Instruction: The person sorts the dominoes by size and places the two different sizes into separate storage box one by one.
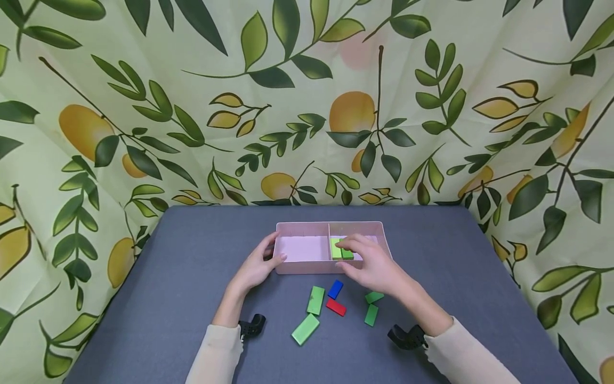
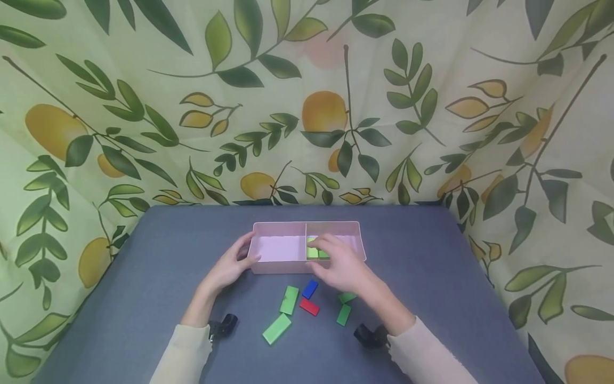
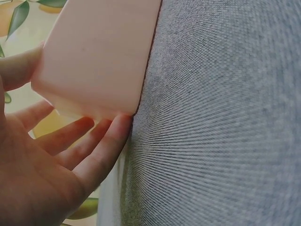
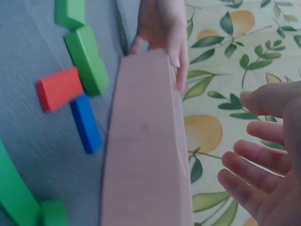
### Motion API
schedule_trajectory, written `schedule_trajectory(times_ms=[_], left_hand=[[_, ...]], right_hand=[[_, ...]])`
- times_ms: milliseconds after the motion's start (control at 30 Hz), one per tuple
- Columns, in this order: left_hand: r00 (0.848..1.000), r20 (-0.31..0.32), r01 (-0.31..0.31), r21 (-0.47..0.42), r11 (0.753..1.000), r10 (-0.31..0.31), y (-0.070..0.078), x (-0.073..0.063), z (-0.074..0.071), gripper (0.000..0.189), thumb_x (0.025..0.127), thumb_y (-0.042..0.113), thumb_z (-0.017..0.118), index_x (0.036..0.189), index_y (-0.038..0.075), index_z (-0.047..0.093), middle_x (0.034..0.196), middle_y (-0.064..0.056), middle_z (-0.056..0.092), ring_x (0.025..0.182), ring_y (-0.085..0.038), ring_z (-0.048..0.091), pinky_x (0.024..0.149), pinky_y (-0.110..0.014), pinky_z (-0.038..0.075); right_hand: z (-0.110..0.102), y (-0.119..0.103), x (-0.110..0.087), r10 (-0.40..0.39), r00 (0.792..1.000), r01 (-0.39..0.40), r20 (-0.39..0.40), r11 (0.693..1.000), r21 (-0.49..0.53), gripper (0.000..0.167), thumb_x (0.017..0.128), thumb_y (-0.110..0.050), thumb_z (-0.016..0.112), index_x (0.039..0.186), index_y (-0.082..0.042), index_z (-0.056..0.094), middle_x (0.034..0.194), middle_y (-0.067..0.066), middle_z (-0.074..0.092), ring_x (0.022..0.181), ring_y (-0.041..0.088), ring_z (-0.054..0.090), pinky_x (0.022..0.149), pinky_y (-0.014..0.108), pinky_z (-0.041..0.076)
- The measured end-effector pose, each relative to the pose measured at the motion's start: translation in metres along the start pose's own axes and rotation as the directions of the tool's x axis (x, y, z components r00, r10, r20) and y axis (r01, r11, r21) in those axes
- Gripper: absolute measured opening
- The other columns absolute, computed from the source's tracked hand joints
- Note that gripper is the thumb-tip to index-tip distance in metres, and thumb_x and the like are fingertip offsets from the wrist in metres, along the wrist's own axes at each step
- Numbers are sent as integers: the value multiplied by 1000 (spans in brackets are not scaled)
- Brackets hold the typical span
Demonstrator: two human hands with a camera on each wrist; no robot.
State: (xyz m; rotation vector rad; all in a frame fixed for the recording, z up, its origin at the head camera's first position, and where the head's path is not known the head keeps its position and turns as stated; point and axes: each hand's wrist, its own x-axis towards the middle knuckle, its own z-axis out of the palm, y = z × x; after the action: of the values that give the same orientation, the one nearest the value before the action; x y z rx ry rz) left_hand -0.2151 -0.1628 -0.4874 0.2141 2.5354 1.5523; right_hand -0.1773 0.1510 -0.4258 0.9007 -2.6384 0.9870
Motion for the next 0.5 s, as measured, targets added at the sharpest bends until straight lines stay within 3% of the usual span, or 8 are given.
schedule_trajectory(times_ms=[333, 500], left_hand=[[1000, 4, -6, -4, 1000, 6, 0, 1, 0, 72, 97, 30, 71, 159, 20, 36, 158, -16, 39, 137, -39, 47, 107, -61, 38], [1000, 3, -10, 0, 1000, 10, -1, 0, 0, 71, 97, 29, 70, 159, 20, 36, 158, -16, 39, 137, -40, 47, 106, -61, 39]], right_hand=[[26, -10, -18, 1, 1000, 2, -22, 991, 134, 37, 86, -18, 82, 121, -16, 69, 115, -8, 64, 104, 16, 63, 90, 42, 55], [40, -13, -24, -1, 1000, 3, -11, 986, 166, 39, 87, -16, 81, 124, -12, 69, 119, -2, 65, 107, 20, 64, 91, 41, 54]])
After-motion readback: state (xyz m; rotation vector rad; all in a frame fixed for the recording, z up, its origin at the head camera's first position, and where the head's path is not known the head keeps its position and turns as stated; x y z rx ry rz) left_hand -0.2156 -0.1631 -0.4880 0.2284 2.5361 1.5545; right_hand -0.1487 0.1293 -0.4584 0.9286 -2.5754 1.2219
